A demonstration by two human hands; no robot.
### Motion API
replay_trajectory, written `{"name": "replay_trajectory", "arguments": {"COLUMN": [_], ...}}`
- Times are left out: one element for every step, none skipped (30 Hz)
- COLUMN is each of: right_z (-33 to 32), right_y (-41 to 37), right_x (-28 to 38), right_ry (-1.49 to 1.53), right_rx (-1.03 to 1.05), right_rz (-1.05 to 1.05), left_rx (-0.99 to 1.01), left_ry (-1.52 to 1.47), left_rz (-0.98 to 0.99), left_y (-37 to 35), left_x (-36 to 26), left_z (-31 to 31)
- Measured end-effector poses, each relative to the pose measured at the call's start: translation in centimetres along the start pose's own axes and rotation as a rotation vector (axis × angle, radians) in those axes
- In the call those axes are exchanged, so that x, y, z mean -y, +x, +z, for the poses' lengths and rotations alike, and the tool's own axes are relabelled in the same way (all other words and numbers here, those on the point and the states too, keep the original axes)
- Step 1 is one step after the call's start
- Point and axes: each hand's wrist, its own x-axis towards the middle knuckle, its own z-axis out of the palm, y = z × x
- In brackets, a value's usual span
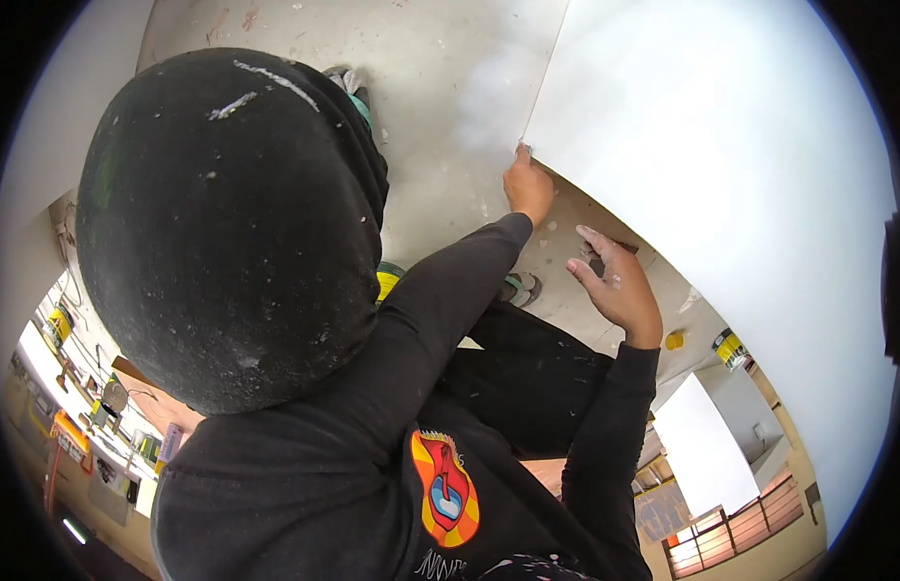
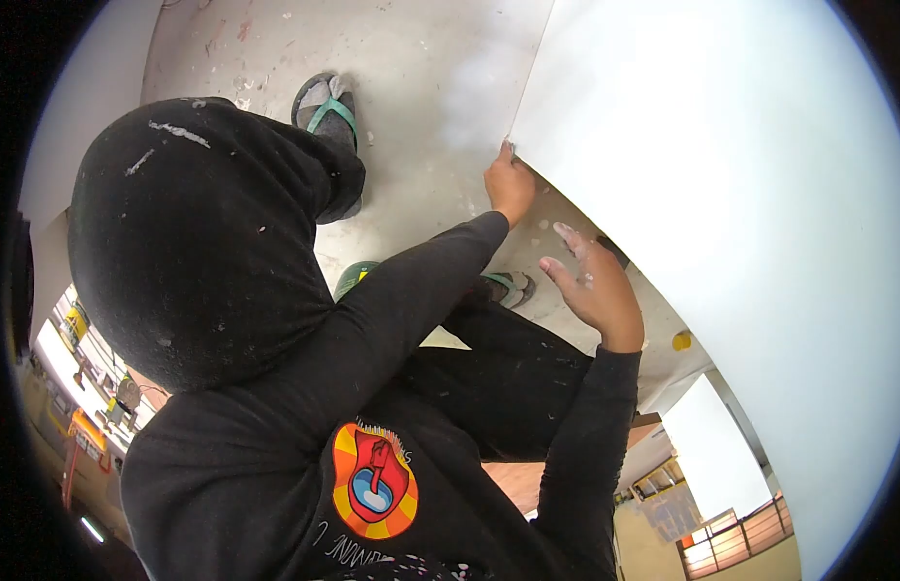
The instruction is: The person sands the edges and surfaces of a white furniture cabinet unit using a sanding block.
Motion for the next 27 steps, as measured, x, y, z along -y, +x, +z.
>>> {"name": "replay_trajectory", "arguments": {"right_z": [0.0, 0.0, -0.1, 0.0, 0.1, 0.1, 0.0, 0.0, -0.1, 0.0, 0.0, 0.0, -0.1, 0.0, 0.1, 0.0, 0.0, 0.1, 0.1, 0.1, 0.2, 0.1, -0.1, 0.0, 0.0, 0.0, -0.1], "right_y": [0.0, 0.1, 0.2, 0.0, -0.3, -0.2, -0.2, -0.2, -0.1, -0.1, -0.1, 0.0, 0.1, -0.2, -0.3, 0.2, 0.3, 0.0, 0.0, 0.1, 0.1, 0.2, 0.2, 0.1, 0.3, 0.6, 0.4], "right_x": [0.0, 0.0, 0.0, 0.1, 0.2, 0.4, 0.5, 0.4, 0.4, 0.4, 0.5, 0.6, 0.7, 0.6, 0.3, 0.3, 0.4, 0.7, 0.9, 0.8, 0.6, 0.4, 0.2, 0.1, 0.1, 0.4, 0.8], "right_ry": [0.023, 0.021, -0.005, -0.03, -0.03, -0.022, -0.014, -0.015, -0.014, -0.012, -0.009, -0.008, -0.01, -0.011, -0.03, -0.049, -0.047, -0.012, 0.02, 0.021, 0.01, -0.006, -0.012, -0.049, -0.084, -0.081, -0.05], "right_rx": [-0.004, -0.002, 0.002, 0.006, 0.003, -0.005, -0.011, -0.011, -0.019, -0.027, -0.029, -0.019, -0.01, -0.01, -0.008, -0.006, -0.001, 0.002, -0.003, -0.001, 0.004, 0.004, 0.004, 0.003, -0.005, -0.007, 0.015], "right_rz": [-0.007, -0.007, -0.016, -0.02, -0.015, -0.009, -0.002, 0.0, -0.028, -0.055, -0.05, -0.03, -0.014, -0.01, -0.023, -0.043, -0.043, -0.036, -0.034, -0.032, -0.043, -0.056, -0.055, -0.043, -0.036, -0.043, -0.023], "left_rx": [-0.002, -0.001, 0.002, 0.008, 0.028, 0.043, 0.042, 0.012, -0.015, -0.01, 0.05, 0.105, 0.104, 0.092, 0.075, 0.067, 0.022, -0.018, -0.016, -0.004, 0.011, 0.012, 0.048, 0.085, 0.083, 0.03, -0.021], "left_ry": [-0.001, 0.038, 0.078, 0.078, 0.068, 0.055, 0.052, 0.061, 0.071, 0.072, 0.074, 0.073, 0.07, 0.08, 0.087, 0.08, 0.079, 0.083, 0.087, 0.104, 0.119, 0.114, 0.078, 0.049, 0.051, 0.081, 0.115], "left_rz": [-0.001, 0.006, 0.013, 0.01, 0.005, 0.004, 0.004, 0.037, 0.073, 0.075, 0.049, 0.021, 0.021, 0.009, 0.004, 0.009, 0.004, -0.006, -0.008, 0.02, 0.049, 0.052, 0.028, 0.002, 0.006, 0.051, 0.088], "left_y": [0.2, 0.5, 0.5, 0.1, -0.1, -0.1, -0.4, -0.7, -0.9, -0.3, 0.8, 1.3, 1.1, 0.5, 0.2, 0.2, -0.4, -1.2, -1.0, -0.5, -0.2, 0.1, 0.3, 0.3, -0.1, -0.9, -1.5], "left_x": [0.1, 0.2, 0.3, 0.2, 0.0, -0.4, -0.2, 0.1, 0.3, 0.2, 0.1, -0.1, -0.3, -0.4, -0.7, -1.2, -1.3, -1.2, -0.7, -0.2, 0.2, 0.1, 0.0, 0.1, 0.0, -0.3, -0.2], "left_z": [0.1, 0.1, 0.2, 0.0, -0.1, -0.2, 0.0, 0.1, 0.2, 0.0, -0.3, -0.6, -0.6, -0.6, -0.5, 0.0, 0.3, 0.3, 0.3, 0.1, 0.0, -0.1, -0.2, -0.5, -0.3, 0.2, 0.2]}}
